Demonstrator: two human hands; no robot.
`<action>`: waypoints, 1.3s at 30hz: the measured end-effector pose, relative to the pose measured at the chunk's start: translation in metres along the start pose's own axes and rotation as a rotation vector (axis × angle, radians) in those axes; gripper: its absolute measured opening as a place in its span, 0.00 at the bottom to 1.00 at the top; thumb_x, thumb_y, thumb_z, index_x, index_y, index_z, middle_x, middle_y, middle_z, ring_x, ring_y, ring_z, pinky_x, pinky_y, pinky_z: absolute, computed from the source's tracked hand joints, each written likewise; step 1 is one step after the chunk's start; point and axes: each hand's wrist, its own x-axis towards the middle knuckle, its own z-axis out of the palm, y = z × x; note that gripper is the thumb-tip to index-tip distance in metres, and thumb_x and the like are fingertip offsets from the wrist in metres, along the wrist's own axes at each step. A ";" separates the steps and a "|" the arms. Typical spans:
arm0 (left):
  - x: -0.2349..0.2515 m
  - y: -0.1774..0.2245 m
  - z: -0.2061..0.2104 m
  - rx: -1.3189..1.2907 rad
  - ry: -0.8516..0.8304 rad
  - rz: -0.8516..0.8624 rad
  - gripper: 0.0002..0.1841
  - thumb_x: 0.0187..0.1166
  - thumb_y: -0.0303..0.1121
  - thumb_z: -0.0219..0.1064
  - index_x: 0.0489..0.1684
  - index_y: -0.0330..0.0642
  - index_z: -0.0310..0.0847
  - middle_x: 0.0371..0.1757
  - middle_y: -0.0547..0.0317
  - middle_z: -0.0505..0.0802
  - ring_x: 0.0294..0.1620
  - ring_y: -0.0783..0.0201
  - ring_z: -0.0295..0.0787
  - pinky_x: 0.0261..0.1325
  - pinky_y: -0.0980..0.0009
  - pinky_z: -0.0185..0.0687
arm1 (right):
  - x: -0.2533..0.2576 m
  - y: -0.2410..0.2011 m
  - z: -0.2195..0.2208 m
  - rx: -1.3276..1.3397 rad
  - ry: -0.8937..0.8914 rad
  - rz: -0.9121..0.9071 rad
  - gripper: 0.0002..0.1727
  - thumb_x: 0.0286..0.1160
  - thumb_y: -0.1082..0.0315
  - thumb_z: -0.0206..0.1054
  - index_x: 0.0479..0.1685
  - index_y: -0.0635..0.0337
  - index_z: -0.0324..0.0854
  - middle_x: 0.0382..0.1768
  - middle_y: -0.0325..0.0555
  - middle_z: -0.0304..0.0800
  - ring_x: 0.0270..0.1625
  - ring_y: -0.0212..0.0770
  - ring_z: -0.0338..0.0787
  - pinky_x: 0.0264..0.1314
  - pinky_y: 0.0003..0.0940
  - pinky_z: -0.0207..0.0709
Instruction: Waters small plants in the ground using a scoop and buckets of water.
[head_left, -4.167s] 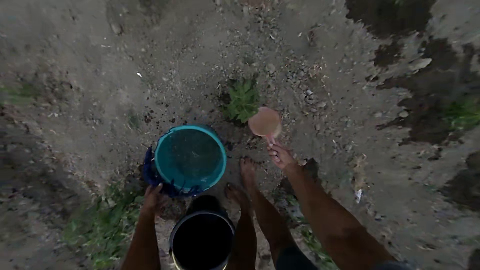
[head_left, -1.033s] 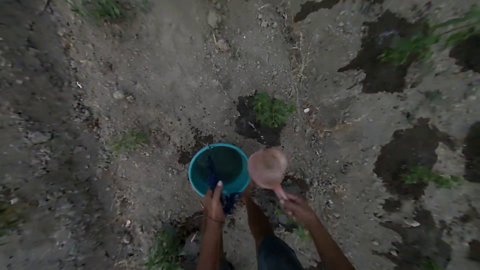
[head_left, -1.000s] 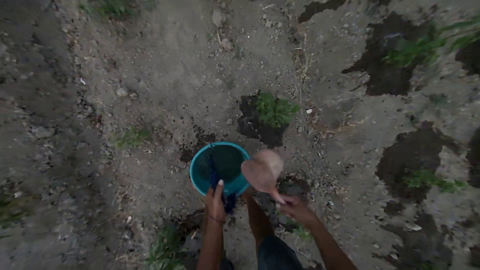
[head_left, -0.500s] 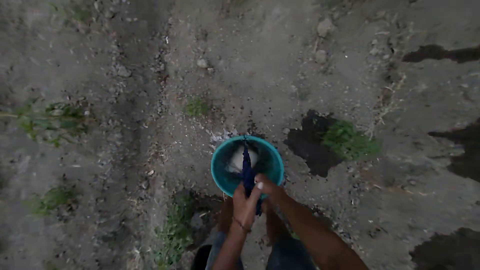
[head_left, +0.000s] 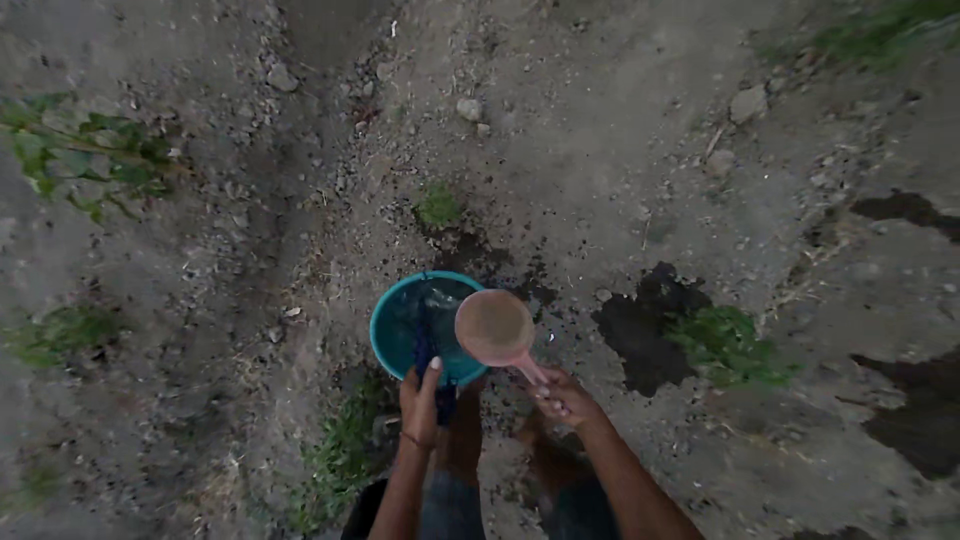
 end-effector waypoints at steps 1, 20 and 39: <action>0.007 0.002 -0.005 -0.004 0.021 0.005 0.25 0.80 0.51 0.59 0.52 0.33 0.79 0.26 0.65 0.84 0.22 0.75 0.80 0.28 0.75 0.81 | 0.003 -0.007 0.003 0.001 0.041 -0.042 0.14 0.58 0.60 0.79 0.42 0.47 0.85 0.20 0.26 0.81 0.12 0.18 0.68 0.12 0.14 0.60; 0.008 0.034 -0.025 -0.091 0.217 -0.057 0.19 0.79 0.48 0.59 0.46 0.38 0.78 0.19 0.71 0.78 0.13 0.77 0.71 0.19 0.78 0.74 | 0.136 -0.122 -0.030 -0.320 0.684 0.007 0.14 0.84 0.73 0.62 0.64 0.67 0.74 0.27 0.39 0.77 0.18 0.27 0.71 0.17 0.21 0.65; -0.063 0.172 0.215 0.208 -0.134 0.010 0.29 0.77 0.54 0.57 0.51 0.30 0.78 0.23 0.67 0.80 0.19 0.75 0.77 0.27 0.75 0.80 | -0.125 -0.221 -0.064 -1.072 0.242 -0.043 0.22 0.82 0.63 0.66 0.75 0.52 0.84 0.59 0.58 0.94 0.62 0.51 0.93 0.73 0.50 0.81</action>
